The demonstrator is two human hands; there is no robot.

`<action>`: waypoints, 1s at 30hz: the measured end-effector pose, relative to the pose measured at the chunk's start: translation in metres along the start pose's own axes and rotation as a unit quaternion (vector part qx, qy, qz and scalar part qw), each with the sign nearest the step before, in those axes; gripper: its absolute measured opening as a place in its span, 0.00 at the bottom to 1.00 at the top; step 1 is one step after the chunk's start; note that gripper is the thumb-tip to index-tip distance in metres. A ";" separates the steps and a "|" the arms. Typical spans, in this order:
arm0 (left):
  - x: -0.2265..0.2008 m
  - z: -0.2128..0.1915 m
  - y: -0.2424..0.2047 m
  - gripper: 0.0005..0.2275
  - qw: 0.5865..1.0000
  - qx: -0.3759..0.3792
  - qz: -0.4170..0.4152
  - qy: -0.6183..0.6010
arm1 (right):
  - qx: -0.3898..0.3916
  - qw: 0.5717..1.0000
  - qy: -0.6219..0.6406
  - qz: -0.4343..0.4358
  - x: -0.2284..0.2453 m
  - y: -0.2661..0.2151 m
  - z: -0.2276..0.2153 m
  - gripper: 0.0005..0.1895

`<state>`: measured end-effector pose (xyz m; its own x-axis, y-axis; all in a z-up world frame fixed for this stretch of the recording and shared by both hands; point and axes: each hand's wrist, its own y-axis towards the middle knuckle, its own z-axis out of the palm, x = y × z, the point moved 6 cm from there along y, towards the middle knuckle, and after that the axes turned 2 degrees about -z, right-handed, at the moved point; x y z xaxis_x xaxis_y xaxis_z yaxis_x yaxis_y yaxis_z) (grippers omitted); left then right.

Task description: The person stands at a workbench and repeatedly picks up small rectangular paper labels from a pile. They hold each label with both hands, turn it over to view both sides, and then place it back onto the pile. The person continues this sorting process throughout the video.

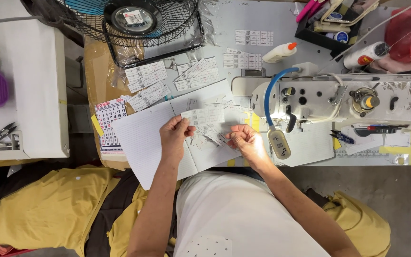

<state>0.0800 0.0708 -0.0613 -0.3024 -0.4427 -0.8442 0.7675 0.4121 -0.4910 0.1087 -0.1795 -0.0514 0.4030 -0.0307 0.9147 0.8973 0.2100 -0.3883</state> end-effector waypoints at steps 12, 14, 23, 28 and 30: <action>-0.014 0.005 0.030 0.06 0.999 0.010 0.024 -0.021 | -0.025 0.998 -0.036 0.042 -0.003 -0.011 -0.010 0.08; -0.013 0.006 0.029 0.07 0.999 0.018 0.024 -0.019 | -0.023 0.998 -0.038 0.047 -0.002 -0.013 -0.010 0.08; -0.011 0.010 0.030 0.09 0.999 0.030 0.021 -0.021 | -0.028 0.997 -0.047 0.054 -0.001 -0.016 -0.012 0.07; -0.005 0.006 0.036 0.09 0.999 0.025 0.017 -0.031 | -0.026 0.996 -0.054 0.060 -0.002 -0.018 -0.012 0.07; -0.005 0.003 0.039 0.09 0.999 0.012 0.021 -0.035 | -0.025 0.996 -0.060 0.062 -0.004 -0.018 -0.013 0.08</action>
<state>0.1130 0.0867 -0.0751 -0.2302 -0.4800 -0.8465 0.7923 0.4127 -0.4494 0.0930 -0.1957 -0.0491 0.4893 0.1099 0.8651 0.8513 0.1549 -0.5012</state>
